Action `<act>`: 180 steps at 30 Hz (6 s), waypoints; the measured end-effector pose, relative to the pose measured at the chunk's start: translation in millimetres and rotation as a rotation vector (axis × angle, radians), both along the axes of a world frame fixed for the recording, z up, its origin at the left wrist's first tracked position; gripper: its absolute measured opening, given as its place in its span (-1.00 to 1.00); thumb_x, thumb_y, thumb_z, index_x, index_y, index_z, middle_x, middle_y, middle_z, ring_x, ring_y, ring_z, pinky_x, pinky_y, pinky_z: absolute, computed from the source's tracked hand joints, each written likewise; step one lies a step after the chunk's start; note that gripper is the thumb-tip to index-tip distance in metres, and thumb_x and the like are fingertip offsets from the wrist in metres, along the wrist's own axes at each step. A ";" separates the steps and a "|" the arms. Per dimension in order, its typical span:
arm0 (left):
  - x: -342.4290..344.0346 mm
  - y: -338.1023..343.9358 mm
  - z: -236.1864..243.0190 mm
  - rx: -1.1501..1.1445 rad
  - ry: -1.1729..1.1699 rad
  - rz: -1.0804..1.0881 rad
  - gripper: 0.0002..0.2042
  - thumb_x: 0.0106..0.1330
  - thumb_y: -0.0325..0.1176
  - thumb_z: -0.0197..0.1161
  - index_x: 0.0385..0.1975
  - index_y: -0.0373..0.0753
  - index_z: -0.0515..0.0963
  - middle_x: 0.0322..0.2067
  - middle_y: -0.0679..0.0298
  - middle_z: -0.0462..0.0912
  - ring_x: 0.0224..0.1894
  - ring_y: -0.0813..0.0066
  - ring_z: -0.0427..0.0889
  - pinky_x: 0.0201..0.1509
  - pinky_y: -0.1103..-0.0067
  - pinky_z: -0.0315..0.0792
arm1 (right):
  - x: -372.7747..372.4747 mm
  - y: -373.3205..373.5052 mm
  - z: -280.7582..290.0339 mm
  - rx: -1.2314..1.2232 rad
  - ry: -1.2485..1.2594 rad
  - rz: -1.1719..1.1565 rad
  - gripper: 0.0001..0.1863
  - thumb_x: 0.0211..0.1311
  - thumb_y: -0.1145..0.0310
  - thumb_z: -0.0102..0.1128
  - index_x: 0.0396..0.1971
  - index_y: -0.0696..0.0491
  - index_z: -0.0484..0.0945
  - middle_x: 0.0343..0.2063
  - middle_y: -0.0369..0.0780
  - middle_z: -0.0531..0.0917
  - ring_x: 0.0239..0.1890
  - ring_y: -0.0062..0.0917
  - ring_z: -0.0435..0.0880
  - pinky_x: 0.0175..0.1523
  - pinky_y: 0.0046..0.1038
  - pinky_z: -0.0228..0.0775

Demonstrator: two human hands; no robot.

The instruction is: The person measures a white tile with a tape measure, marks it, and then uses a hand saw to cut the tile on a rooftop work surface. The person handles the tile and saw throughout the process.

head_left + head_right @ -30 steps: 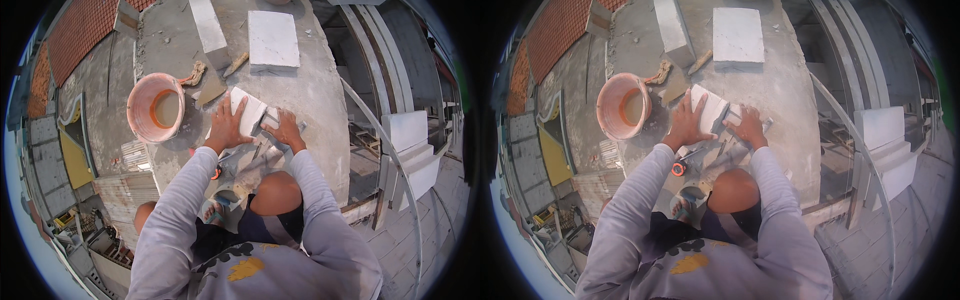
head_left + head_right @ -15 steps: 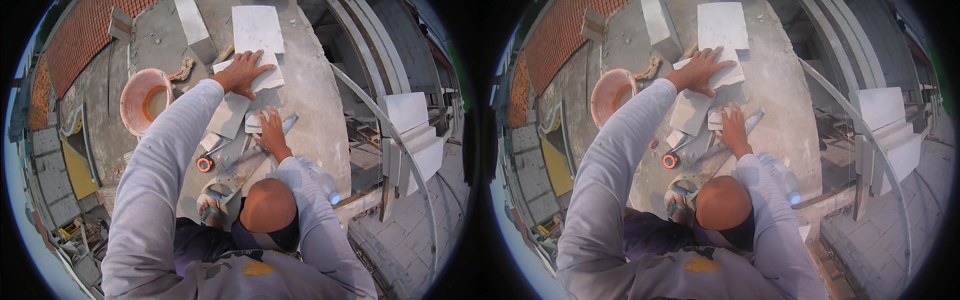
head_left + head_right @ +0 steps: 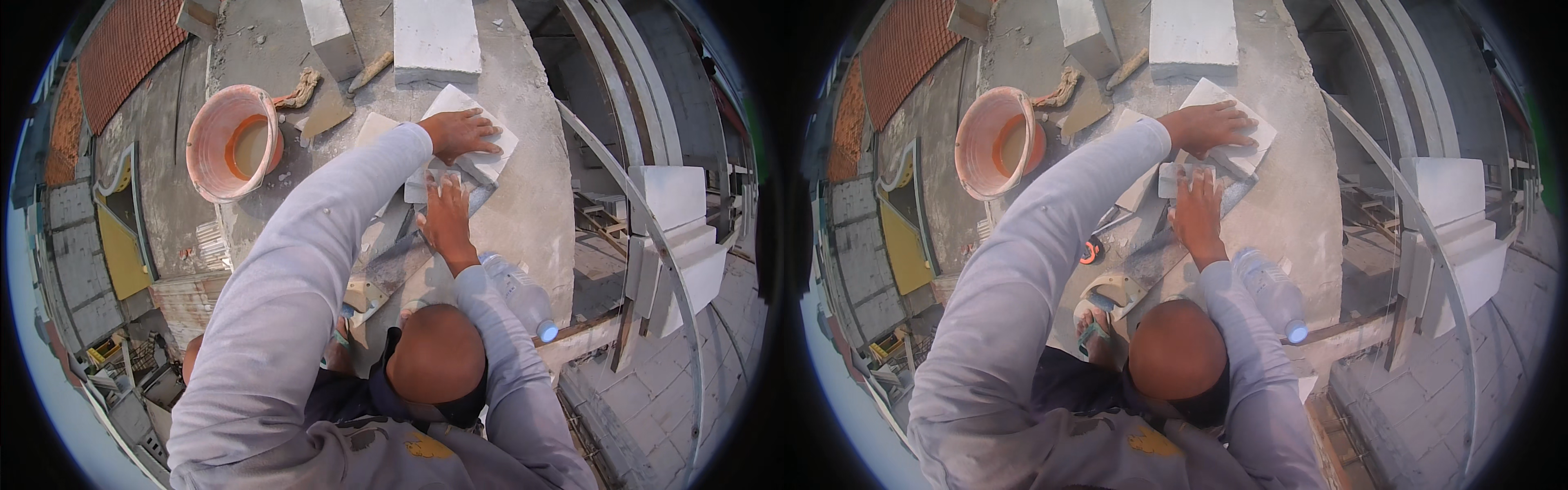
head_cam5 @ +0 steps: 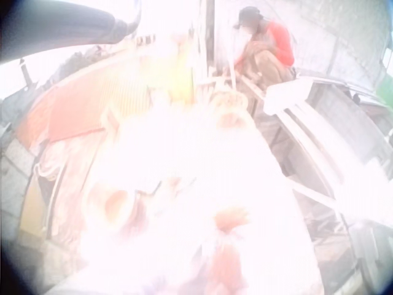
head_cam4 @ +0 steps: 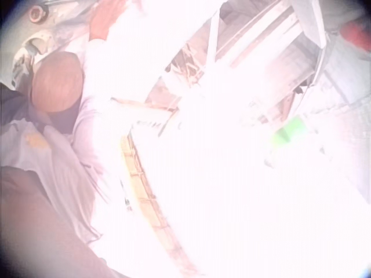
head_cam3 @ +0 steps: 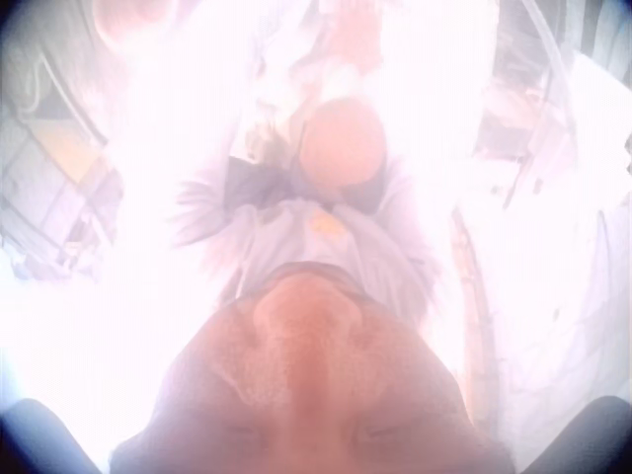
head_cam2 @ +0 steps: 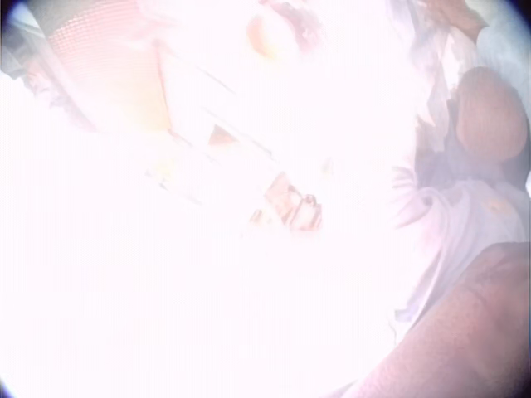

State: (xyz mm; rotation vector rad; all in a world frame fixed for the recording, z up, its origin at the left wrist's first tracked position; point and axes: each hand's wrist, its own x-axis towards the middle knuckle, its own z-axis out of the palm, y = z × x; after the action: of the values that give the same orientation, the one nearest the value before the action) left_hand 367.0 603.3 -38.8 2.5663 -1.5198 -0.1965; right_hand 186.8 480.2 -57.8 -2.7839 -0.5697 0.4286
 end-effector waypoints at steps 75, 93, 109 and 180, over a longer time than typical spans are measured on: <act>-174.2 107.8 -2.5 0.191 0.475 0.778 0.35 0.02 0.25 0.61 0.74 0.06 -0.21 0.70 -0.17 -0.32 0.73 -0.28 -0.43 0.70 -0.18 -0.44 | 360.4 44.3 19.7 0.925 0.467 -0.877 -0.16 0.16 -0.07 0.65 0.23 0.29 0.61 0.20 0.04 0.66 0.25 -0.20 0.61 0.31 -0.05 0.41; -181.3 105.6 -32.6 -0.013 0.344 0.762 0.22 0.15 0.30 0.47 0.73 -0.02 -0.10 0.68 -0.25 -0.27 0.72 -0.32 -0.41 0.68 -0.20 -0.48 | 310.1 41.5 244.2 0.295 -0.146 -0.183 -0.03 0.04 -0.10 0.62 0.28 0.33 0.53 0.21 0.19 0.45 0.11 -0.01 0.72 0.12 -0.14 0.67; -165.7 86.9 38.4 -1.412 0.837 1.337 -0.10 0.64 0.34 -0.17 0.61 -0.42 0.13 0.55 -0.26 0.25 0.61 -0.11 0.22 0.68 0.22 0.02 | 182.2 -48.5 212.5 0.836 0.181 -0.476 -0.24 0.49 -0.13 0.33 0.28 0.31 0.55 0.02 -0.01 0.73 0.06 -0.40 0.74 0.18 -0.45 0.57; -302.6 233.0 78.3 -0.515 1.073 0.669 -0.63 0.22 -0.29 0.30 -0.01 -0.16 0.39 -0.06 0.26 0.54 0.01 0.41 0.49 0.22 0.44 0.41 | 25.8 66.7 93.3 0.269 0.333 0.379 -0.44 0.57 -0.08 0.15 0.14 0.13 0.72 0.00 0.11 0.78 0.11 0.05 0.75 0.23 -0.05 0.54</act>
State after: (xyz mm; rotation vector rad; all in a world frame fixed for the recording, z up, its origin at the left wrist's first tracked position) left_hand 64.4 836.3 39.5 1.8350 -0.2541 -0.7890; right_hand 212.6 546.9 35.5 -2.2817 -0.9906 0.8077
